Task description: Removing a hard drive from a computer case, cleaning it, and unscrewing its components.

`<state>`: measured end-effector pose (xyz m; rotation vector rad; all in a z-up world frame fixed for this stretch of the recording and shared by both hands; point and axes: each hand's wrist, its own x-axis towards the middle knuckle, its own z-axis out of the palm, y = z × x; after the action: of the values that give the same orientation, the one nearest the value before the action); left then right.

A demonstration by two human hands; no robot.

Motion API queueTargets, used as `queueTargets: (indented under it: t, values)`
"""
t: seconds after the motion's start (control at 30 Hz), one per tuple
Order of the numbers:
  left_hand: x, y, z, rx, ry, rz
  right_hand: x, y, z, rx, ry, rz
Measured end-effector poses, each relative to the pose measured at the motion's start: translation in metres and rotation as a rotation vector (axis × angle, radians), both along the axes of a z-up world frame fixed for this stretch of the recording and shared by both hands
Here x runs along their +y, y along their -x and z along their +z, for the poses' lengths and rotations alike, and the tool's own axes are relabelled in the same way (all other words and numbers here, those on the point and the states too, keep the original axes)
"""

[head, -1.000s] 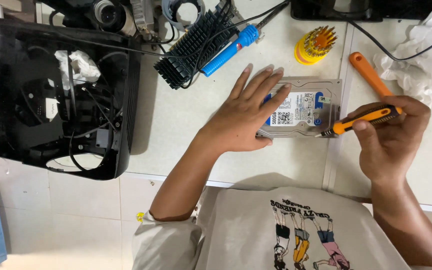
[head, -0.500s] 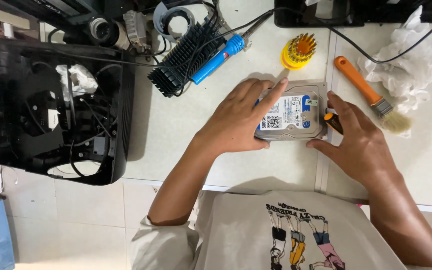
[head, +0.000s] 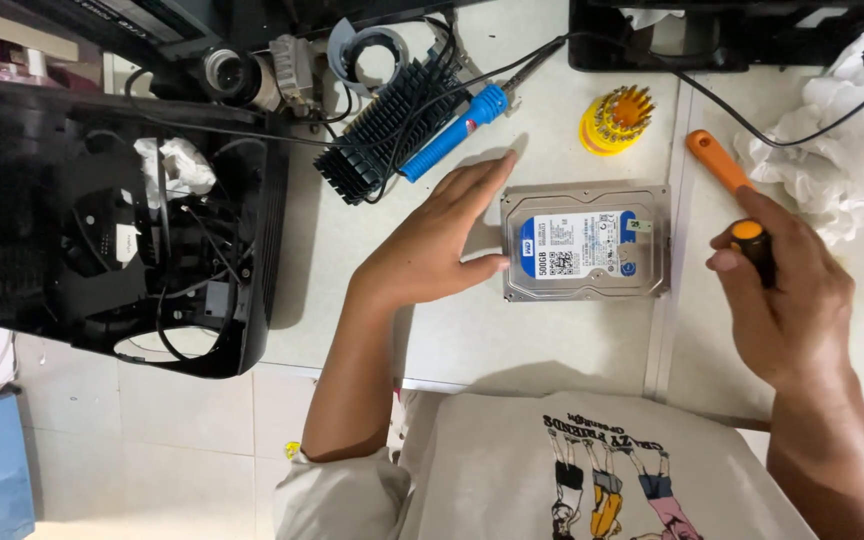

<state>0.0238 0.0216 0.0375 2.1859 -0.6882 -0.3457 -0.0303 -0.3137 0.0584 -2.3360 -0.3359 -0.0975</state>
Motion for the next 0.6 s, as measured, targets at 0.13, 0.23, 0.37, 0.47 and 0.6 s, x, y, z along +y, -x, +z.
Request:
queueTargets:
  t: [0.13, 0.23, 0.37, 0.47, 0.6]
  values:
    - [0.007, -0.001, -0.017, 0.051, -0.048, 0.047, 0.001, -0.002, -0.004, 0.102, -0.256, 0.013]
    - [0.006, -0.005, -0.026, -0.012, 0.011, 0.062, 0.007, -0.003, -0.006, 0.083, -0.294, 0.058]
    - [-0.001, -0.004, -0.027, -0.092, 0.117, 0.067, 0.021, -0.001, -0.009, 0.039, -0.455, -0.020]
    - [-0.017, 0.001, -0.036, -0.205, 0.195, 0.036, 0.030, 0.000, -0.015, 0.048, -0.606, -0.038]
    - [-0.045, 0.012, -0.012, -0.454, 0.147, 0.008, 0.044, 0.001, -0.022, 0.087, -0.735, -0.012]
